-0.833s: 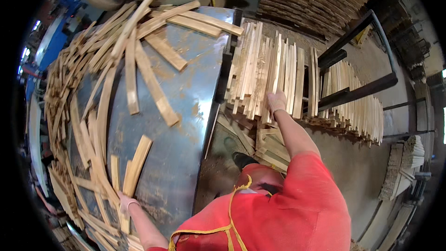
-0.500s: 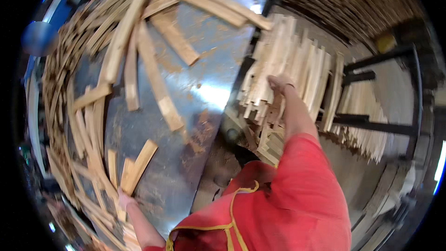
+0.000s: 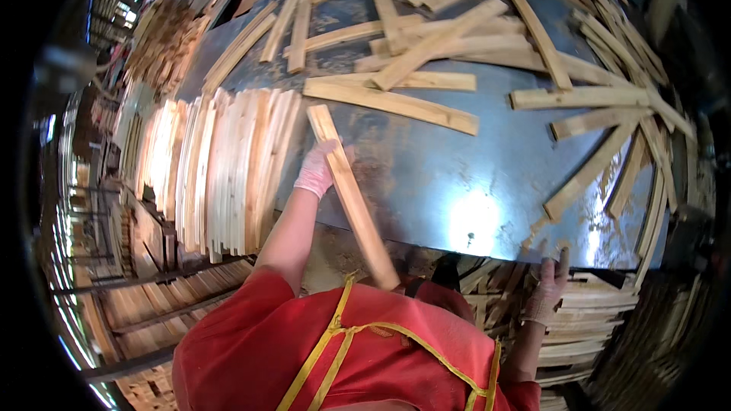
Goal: The person picks up individual wooden planks from a scattered pile on a metal table and stacks them neatly in a vertical arrangement. The person handles the planks one by one, aligning them carefully to form a growing stack.
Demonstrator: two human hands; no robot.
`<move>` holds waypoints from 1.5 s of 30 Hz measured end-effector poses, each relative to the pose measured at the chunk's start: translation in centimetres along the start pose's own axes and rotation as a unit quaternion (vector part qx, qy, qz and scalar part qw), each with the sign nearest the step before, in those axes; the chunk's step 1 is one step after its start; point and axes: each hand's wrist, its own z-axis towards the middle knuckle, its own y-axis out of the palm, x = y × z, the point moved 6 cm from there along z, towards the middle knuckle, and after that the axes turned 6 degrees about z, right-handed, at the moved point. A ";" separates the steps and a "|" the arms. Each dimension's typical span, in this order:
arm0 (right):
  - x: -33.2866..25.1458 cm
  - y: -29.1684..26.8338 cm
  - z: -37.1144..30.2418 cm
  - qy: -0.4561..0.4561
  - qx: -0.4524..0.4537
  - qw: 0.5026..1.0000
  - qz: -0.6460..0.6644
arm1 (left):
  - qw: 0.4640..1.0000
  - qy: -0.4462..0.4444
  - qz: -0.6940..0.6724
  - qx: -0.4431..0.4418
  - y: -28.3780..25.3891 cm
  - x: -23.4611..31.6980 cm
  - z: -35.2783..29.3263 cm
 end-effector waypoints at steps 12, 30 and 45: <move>3.7 34.1 -5.1 -0.134 -0.385 0.889 -0.209 | 0.397 0.261 0.838 0.270 -8.4 14.6 -3.5; 0.2 49.2 -3.7 -0.193 -0.598 0.617 -0.473 | 0.652 0.080 0.717 0.235 4.3 4.3 -3.4; -4.2 45.6 4.7 -0.211 -0.493 0.535 -0.652 | 0.883 0.038 0.428 0.189 -1.7 5.9 -11.4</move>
